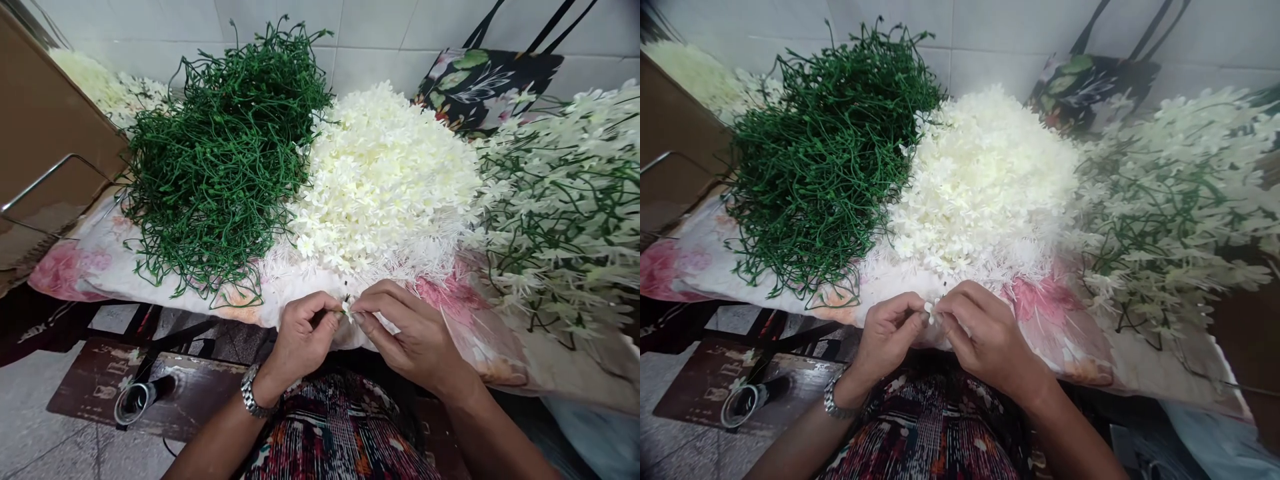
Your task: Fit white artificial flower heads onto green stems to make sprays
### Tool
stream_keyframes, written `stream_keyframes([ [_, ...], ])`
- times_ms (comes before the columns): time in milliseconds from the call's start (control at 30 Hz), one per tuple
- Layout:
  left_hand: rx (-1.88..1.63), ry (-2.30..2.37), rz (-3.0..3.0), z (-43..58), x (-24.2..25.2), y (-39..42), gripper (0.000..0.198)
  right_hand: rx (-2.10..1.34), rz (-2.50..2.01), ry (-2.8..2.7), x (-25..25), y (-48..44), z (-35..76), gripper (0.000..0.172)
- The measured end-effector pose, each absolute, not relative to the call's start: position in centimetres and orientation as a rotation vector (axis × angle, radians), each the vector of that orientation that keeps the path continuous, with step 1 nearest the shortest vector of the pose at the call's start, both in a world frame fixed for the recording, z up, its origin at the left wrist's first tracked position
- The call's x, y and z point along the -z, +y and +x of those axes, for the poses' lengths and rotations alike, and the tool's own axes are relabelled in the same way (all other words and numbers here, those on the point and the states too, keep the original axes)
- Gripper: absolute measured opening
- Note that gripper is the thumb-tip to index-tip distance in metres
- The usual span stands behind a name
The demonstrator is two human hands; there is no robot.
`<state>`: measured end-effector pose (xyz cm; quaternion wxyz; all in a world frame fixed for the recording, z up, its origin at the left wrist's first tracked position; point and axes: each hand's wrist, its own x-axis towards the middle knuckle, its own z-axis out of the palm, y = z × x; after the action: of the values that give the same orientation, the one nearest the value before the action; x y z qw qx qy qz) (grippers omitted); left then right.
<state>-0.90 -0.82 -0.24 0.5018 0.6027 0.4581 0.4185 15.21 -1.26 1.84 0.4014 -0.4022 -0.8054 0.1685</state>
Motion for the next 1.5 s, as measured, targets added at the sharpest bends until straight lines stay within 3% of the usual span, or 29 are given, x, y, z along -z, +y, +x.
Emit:
stream_keyframes([
  [933,-1.106,1.264,1.54,-0.3,0.4,-0.9,0.016,-0.385,-1.109,-1.863,0.3,-1.0,12.8,0.014],
  [1300,-1.093,1.034,1.11,-1.7,1.4,-0.9,0.018,-0.432,-1.046,-1.891,-1.8,-1.6,14.6,0.018],
  [1500,-1.223,1.102,1.513,-1.7,0.5,-1.5,0.013,-0.395,-1.017,-1.952,-2.4,-1.9,14.3,0.016],
])
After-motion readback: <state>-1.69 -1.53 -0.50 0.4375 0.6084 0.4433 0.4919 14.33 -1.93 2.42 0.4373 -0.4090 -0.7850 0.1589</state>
